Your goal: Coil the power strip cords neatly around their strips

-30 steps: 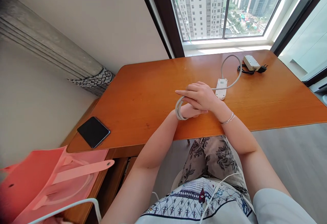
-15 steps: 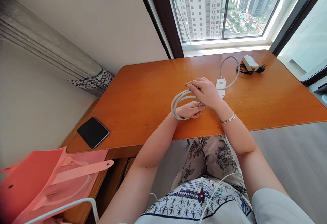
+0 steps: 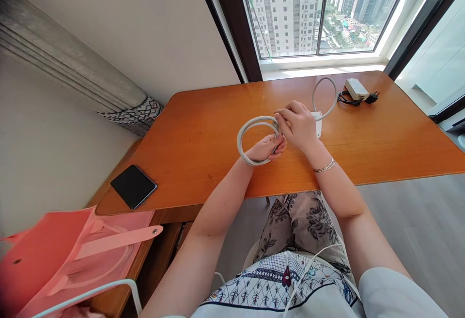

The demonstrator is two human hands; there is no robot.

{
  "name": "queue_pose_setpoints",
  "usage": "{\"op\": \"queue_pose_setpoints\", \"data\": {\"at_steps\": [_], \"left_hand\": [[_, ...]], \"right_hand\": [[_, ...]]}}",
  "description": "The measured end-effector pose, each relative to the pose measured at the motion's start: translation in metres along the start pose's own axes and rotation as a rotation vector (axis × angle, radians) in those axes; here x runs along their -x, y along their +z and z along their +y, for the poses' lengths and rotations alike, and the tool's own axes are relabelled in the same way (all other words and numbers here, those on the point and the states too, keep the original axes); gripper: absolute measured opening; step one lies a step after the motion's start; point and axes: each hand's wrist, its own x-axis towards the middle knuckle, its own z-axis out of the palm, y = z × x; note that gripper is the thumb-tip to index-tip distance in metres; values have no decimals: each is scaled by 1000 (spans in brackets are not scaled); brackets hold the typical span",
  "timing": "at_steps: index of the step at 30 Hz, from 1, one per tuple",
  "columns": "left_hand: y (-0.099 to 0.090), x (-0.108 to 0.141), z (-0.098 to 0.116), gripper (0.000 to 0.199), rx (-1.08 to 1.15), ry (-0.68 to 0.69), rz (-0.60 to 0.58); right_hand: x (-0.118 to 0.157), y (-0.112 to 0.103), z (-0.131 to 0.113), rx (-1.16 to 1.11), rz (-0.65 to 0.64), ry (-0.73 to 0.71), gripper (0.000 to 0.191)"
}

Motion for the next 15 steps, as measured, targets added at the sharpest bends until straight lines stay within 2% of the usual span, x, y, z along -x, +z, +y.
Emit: {"op": "queue_pose_setpoints", "data": {"at_steps": [3, 6, 15], "left_hand": [[-3, 0, 4, 59, 58, 51, 99], [-3, -1, 7, 57, 82, 33, 176], [0, -1, 7, 54, 90, -9, 197]], "right_hand": [[2, 4, 1, -27, -4, -12, 32], [4, 9, 2, -95, -49, -10, 30], [4, 11, 1, -277, -71, 78, 22]]}}
